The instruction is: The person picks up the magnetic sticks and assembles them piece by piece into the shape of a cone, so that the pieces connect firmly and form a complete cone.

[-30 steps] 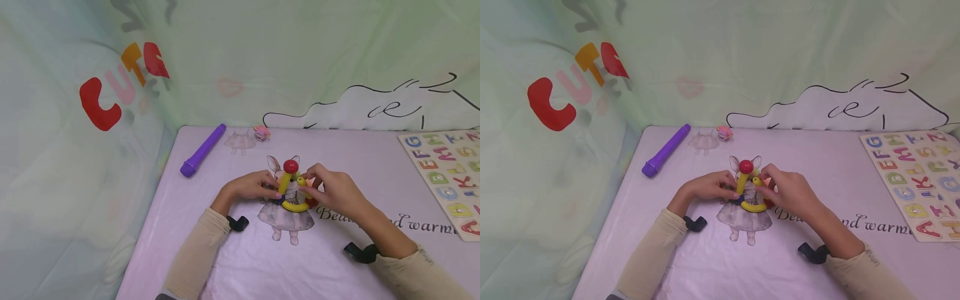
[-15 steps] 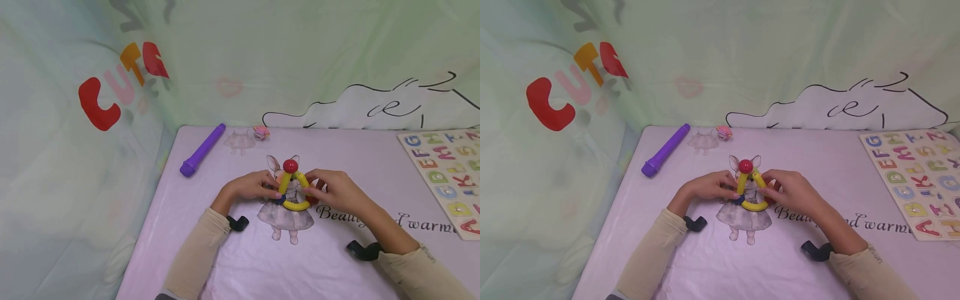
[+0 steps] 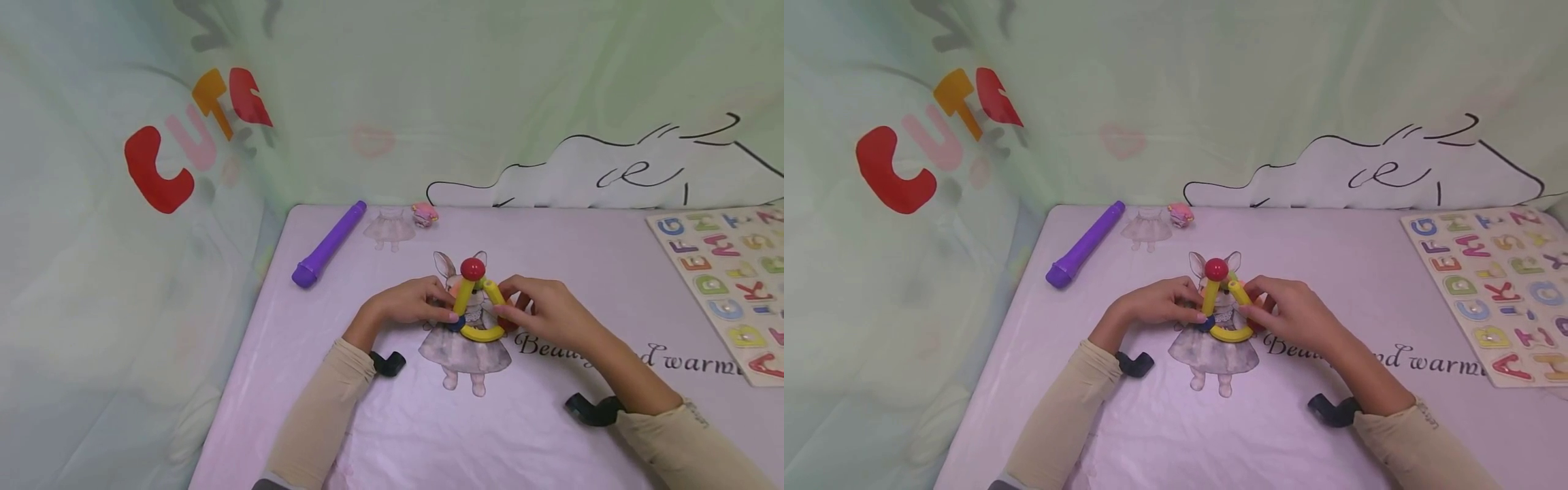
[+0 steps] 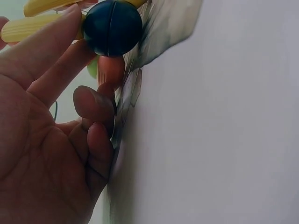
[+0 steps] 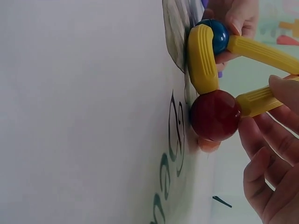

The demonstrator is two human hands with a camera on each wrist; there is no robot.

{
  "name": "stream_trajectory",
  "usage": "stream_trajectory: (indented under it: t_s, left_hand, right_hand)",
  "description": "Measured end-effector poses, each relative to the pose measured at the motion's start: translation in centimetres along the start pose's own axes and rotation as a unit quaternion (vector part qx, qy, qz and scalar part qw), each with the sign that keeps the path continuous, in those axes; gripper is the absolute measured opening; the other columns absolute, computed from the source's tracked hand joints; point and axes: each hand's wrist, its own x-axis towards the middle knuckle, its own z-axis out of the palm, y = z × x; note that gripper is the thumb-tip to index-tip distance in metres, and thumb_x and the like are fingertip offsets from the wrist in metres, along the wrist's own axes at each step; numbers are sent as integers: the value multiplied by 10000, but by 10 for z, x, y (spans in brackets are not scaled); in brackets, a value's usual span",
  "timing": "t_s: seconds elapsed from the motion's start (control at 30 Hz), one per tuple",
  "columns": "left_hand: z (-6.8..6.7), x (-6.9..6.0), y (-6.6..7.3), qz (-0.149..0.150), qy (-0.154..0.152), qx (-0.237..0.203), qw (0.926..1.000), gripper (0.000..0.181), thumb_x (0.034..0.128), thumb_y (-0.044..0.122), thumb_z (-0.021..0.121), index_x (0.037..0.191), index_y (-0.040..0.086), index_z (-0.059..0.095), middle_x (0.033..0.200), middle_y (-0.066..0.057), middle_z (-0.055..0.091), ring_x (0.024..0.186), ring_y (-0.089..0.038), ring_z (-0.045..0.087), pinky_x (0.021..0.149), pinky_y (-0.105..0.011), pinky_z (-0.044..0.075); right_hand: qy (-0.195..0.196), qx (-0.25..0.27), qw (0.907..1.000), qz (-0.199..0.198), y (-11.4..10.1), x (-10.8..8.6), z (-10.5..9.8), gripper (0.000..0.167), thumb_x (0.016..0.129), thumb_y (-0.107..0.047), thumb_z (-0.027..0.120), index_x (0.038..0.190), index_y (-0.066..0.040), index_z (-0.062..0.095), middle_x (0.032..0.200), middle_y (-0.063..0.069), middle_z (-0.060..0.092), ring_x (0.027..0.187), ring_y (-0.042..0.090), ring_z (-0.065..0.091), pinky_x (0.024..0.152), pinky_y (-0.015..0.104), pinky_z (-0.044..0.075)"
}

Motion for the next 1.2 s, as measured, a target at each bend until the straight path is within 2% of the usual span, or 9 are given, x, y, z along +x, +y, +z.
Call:
stream_trajectory:
  t_s: [0.37, 0.73, 0.87, 0.97, 1.2]
  left_hand:
    - [1, 0, -1, -181, 53, -93, 9998, 288, 943, 355, 739, 1172, 186, 780, 1047, 22, 593, 968, -100, 513, 811, -216, 423]
    - [1, 1, 0, -140, 43, -38, 9999, 279, 941, 357, 741, 1160, 190, 785, 1033, 20, 591, 966, -102, 507, 798, -213, 413]
    - [1, 1, 4, -59, 16, 91, 9999, 235, 985, 368, 681, 1085, 187, 794, 988, 5, 572, 950, -113, 486, 777, -215, 397]
    - [1, 1, 7, -14, 25, 172, 9998, 267, 1030, 373, 607, 1012, 178, 788, 958, -4, 553, 939, -119, 471, 770, -217, 388]
    - [3, 2, 11, -100, 114, 368, 9992, 276, 1025, 407, 604, 1041, 213, 799, 926, 4, 523, 902, -112, 451, 729, -209, 370]
  right_hand:
    - [-32, -105, 9999, -90, 2, 2, 0, 277, 889, -188, 801, 1139, -162, 687, 981, -23, 747, 776, 89, 642, 626, 227, 535]
    - [-5, -72, 9998, -167, 4, 3, 2, 271, 888, -174, 799, 1130, -155, 681, 969, -20, 742, 766, 89, 633, 619, 225, 533]
    - [31, -87, 9997, -216, 5, 2, 2, 272, 887, -172, 799, 1128, -148, 675, 958, -18, 739, 760, 89, 634, 614, 226, 531]
    - [32, -88, 9998, -199, 5, 2, 2, 274, 889, -176, 798, 1131, -147, 672, 958, -14, 739, 756, 87, 639, 616, 224, 534]
    - [85, -113, 9999, -87, 3, -1, 1, 289, 886, -182, 801, 1137, -136, 665, 894, -32, 741, 712, 71, 649, 605, 218, 535]
